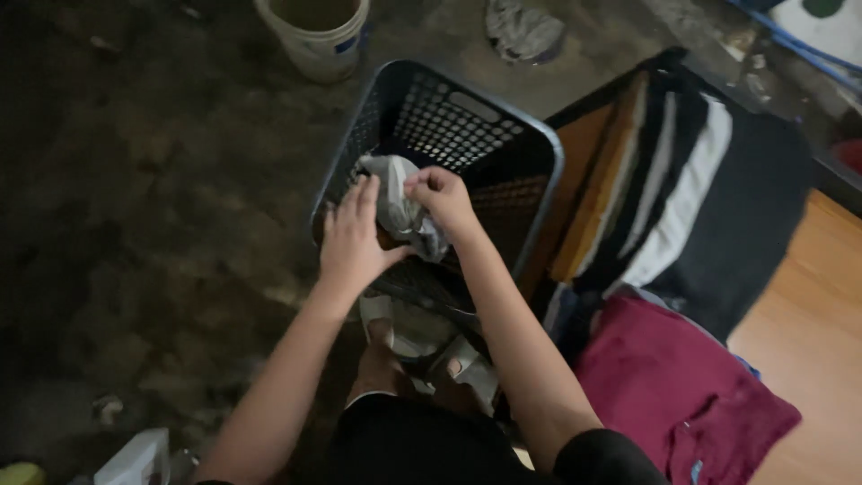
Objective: Folding various pieces of clothing and stacking them neatly on a table
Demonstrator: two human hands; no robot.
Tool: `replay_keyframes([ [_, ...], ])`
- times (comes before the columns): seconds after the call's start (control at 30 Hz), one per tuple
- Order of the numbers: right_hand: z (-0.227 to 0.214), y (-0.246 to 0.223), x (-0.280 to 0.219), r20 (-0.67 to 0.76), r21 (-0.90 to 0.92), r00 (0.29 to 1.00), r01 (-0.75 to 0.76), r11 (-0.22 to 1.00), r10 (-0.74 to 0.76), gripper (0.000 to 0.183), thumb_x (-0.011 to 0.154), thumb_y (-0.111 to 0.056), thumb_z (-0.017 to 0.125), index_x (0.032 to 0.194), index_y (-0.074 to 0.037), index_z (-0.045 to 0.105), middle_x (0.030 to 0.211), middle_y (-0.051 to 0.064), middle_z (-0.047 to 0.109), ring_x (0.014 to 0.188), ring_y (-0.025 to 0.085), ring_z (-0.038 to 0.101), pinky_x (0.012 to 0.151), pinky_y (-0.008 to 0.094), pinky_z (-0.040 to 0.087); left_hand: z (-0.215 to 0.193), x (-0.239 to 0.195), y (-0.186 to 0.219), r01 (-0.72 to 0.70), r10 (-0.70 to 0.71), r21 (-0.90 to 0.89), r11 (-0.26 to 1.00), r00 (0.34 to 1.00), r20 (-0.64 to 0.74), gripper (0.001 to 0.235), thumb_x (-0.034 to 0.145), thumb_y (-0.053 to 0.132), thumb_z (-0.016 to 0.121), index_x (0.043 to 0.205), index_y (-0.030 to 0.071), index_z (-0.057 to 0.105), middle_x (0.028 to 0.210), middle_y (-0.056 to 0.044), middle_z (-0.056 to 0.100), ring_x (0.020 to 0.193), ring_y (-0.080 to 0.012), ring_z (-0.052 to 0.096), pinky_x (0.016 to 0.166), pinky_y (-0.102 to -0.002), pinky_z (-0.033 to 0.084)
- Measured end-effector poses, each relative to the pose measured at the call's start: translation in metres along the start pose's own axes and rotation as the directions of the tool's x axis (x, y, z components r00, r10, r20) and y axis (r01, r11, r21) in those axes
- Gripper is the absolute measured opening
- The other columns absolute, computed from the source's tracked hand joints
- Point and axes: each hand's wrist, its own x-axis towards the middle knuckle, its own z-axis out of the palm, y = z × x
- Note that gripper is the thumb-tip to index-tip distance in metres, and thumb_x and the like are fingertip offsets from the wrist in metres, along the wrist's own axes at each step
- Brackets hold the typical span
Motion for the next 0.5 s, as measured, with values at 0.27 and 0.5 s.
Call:
replay_keyframes([
  [0.27,-0.08,-0.163,-0.146,-0.02,0.598,0.993,0.104,0.795,-0.115,0.021,0.094,-0.003,0.075,0.115,0.0,0.076,0.091,0.013,0.076,0.075,0.021,0.077,0.064,0.033,0.064,0.003,0.005,0.032,0.156,-0.252,-0.837,0.525,0.968,0.023,0.077,0.091,0.033,0.086,0.148,-0.002,0.049,0.144,-0.024,0.058,0.137,-0.0394,0.054,0.112,-0.066,0.036],
  [0.5,-0.188,-0.144,-0.242,-0.293,0.412,0.915,0.383,0.827,-0.277,0.086,0.073,0.009,0.09,0.152,0.0,0.056,0.127,0.005,0.065,0.111,0.017,0.073,0.092,0.028,0.067,0.032,0.003,0.129,0.088,-0.223,-0.968,-0.235,0.964,0.142,0.02,0.11,0.016,0.063,0.121,0.005,0.075,0.113,-0.012,0.078,0.111,-0.0293,0.075,0.1,-0.048,0.061],
])
